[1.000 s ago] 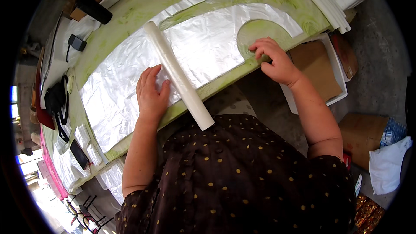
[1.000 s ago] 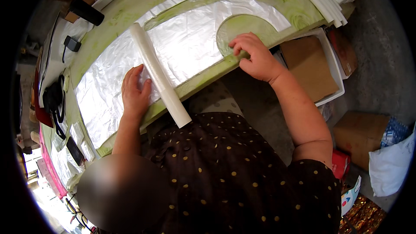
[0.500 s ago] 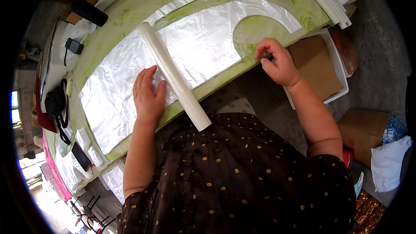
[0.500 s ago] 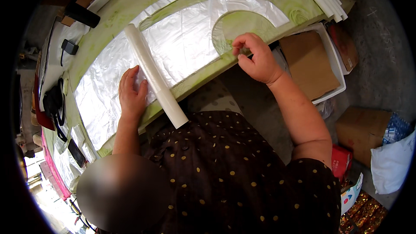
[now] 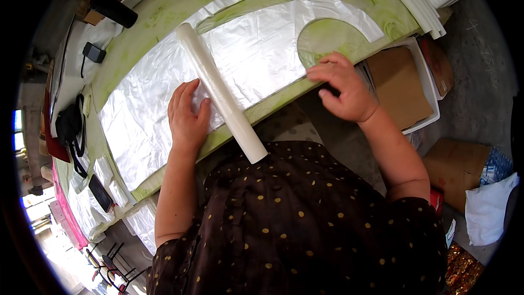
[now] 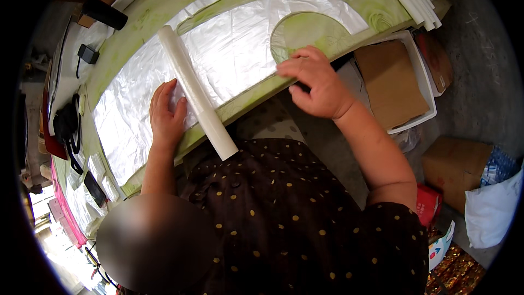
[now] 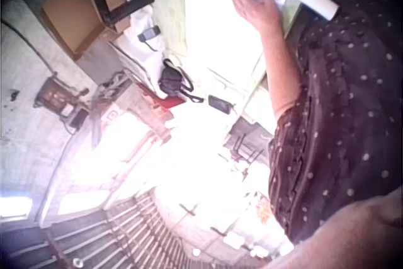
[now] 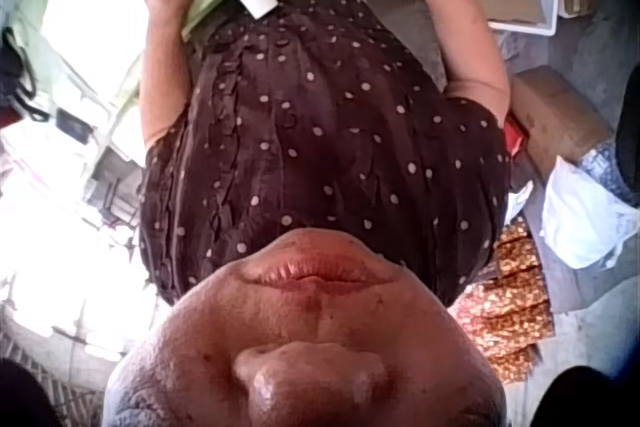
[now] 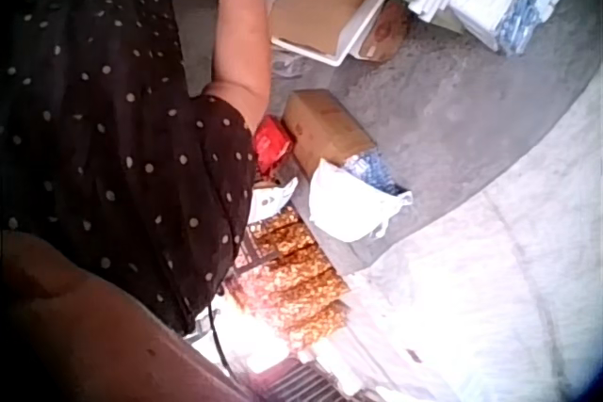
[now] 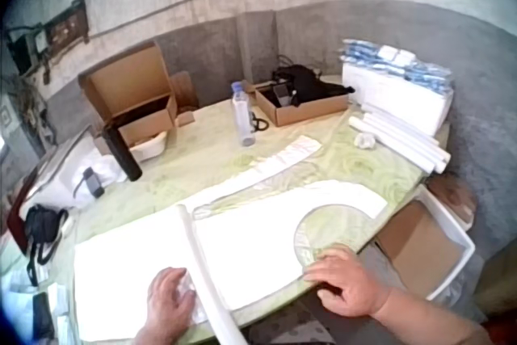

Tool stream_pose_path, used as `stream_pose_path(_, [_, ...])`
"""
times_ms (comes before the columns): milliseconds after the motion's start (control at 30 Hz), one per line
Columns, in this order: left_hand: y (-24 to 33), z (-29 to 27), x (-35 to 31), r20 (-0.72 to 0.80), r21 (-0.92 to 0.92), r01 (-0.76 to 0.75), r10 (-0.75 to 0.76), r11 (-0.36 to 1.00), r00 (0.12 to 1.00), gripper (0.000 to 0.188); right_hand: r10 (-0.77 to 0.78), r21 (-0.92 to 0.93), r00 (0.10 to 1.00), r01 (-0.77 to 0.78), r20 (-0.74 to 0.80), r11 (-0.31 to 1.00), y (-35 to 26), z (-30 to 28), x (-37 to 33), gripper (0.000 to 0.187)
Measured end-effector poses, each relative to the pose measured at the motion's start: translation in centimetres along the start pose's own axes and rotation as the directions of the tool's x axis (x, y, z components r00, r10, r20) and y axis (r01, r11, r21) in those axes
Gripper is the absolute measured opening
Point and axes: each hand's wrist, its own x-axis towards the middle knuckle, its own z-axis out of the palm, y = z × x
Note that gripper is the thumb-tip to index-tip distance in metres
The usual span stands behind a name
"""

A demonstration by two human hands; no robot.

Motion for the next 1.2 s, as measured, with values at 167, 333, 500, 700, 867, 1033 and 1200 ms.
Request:
stream_pose_path(167, [0.4,-0.2,0.0,0.005,-0.018,0.035,-0.035,0.999,0.999,0.044,0.318,0.062,0.925,-0.312,-0.211,0.948,1.2,-0.5,-3.6,0.021])
stream_pose_path(333, [0.8,-0.6,0.2,0.025,-0.039,0.033,-0.032,0.999,0.999,0.041,0.281,-0.108,0.929,-0.314,-0.24,0.943,-1.2,-0.2,-2.4,0.022])
stream_pose_path(500, [0.6,-0.7,0.0,0.01,-0.046,0.0,0.001,0.999,1.0,0.038,-0.014,-0.292,0.999,0.003,-0.037,0.956,-1.2,0.3,-1.8,0.014])
stream_pose_path(700, [0.0,-0.4,-0.1,-0.032,-0.099,-0.036,0.033,0.994,0.999,0.038,0.002,-0.24,0.982,-0.047,-0.186,0.97,-3.3,0.7,0.5,0.005])
stream_pose_path(867, [0.2,-0.7,0.1,0.009,-0.064,-0.053,0.053,0.997,0.999,0.038,0.458,0.045,0.884,-0.456,-0.096,0.889,-1.5,0.8,-3.9,0.009])
stream_pose_path(1033, [0.4,-0.8,-0.2,0.016,-0.066,-0.012,0.013,0.998,1.0,0.038,0.265,-0.053,0.94,-0.282,-0.217,0.958,-1.5,1.6,-1.7,0.011])
stream_pose_path(1200, [0.3,-0.6,-0.2,0.012,-0.068,-0.044,0.045,0.997,0.999,0.039,0.33,0.054,0.929,-0.325,-0.167,0.944,-0.6,1.8,-3.8,0.011])
